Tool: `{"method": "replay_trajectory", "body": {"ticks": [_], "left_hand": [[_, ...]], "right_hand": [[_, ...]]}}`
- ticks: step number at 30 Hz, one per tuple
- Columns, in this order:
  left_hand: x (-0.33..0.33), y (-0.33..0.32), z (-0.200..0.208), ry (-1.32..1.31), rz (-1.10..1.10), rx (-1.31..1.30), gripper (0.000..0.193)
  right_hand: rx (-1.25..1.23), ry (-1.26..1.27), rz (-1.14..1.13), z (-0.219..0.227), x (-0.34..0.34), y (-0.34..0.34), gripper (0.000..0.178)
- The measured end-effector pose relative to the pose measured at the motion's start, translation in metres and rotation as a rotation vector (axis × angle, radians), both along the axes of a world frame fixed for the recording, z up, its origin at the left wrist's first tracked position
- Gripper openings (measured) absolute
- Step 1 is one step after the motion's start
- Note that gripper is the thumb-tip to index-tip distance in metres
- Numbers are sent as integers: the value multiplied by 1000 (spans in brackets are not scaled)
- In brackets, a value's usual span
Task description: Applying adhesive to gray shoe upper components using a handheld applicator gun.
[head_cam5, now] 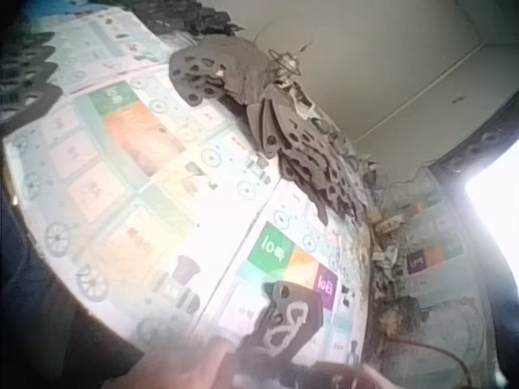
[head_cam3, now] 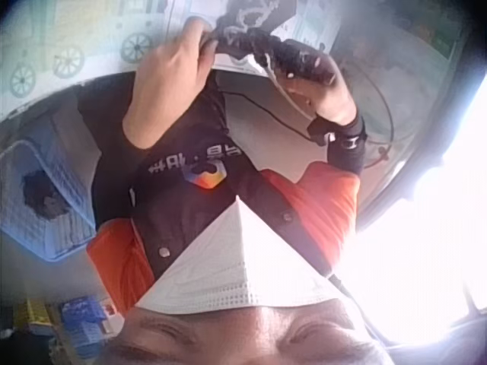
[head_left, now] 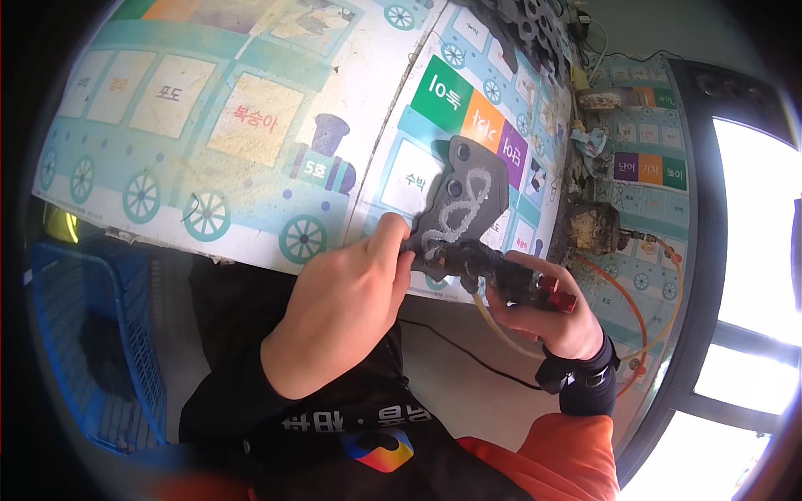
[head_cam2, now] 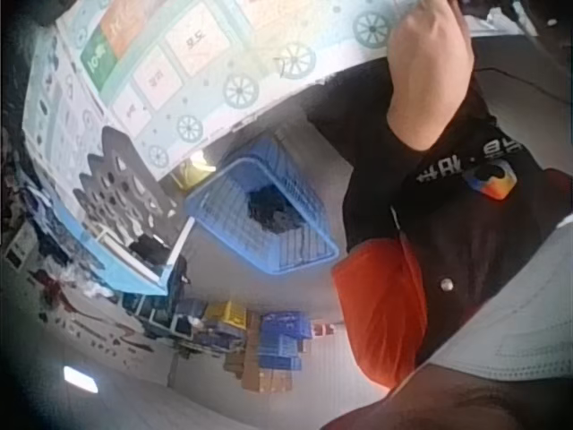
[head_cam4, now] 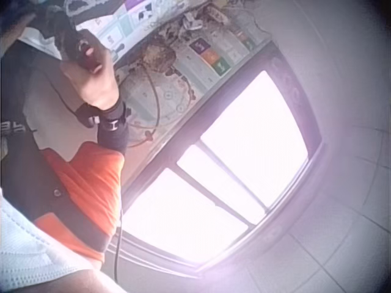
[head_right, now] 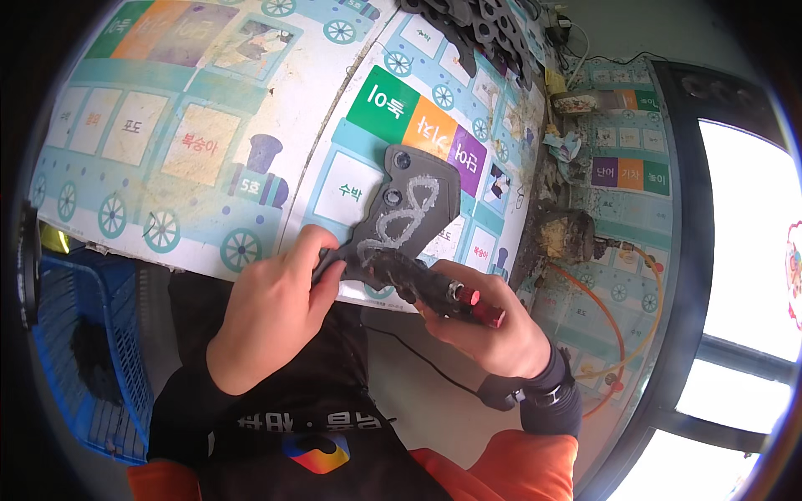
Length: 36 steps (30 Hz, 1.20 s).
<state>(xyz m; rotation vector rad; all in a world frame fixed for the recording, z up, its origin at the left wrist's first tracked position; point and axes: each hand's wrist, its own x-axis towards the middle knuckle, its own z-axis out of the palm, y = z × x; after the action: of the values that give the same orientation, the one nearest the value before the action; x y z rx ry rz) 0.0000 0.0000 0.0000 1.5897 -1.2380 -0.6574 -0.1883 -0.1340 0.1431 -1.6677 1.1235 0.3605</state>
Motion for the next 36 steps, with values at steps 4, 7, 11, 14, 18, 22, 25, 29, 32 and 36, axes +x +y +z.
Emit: {"method": "replay_trajectory", "body": {"ticks": [4, 7, 11, 14, 18, 22, 25, 29, 32, 36], "left_hand": [[-6, 7, -5, -11, -4, 16, 25], [-6, 8, -10, 71, -11, 21, 22], [19, 14, 17, 183, -158, -11, 22], [54, 35, 44, 83, -107, -226, 22], [111, 64, 113, 15, 50, -259, 14], [212, 95, 191, 138, 196, -542, 23], [323, 117, 274, 257, 329, -426, 38], [442, 105, 313, 239, 399, -432, 13], [522, 88, 277, 313, 671, -216, 37], [601, 73, 187, 510, 920, -76, 39]], "right_hand": [[34, -89, -169, 10, -27, 6, 56], [-24, -227, -426, 17, -50, 12, 63], [-514, -373, -315, -27, -63, -4, 57], [-811, -145, -121, -80, -68, -22, 38], [-1022, -68, -77, -103, -66, -17, 32], [-1129, -39, -115, -111, -57, -8, 30], [-1203, -4, -77, -121, -63, -10, 30], [-1241, -6, -100, -136, -71, -19, 29], [-1308, -74, -65, -138, -64, -22, 30], [-1255, 91, -136, -127, -56, -11, 29]]}}
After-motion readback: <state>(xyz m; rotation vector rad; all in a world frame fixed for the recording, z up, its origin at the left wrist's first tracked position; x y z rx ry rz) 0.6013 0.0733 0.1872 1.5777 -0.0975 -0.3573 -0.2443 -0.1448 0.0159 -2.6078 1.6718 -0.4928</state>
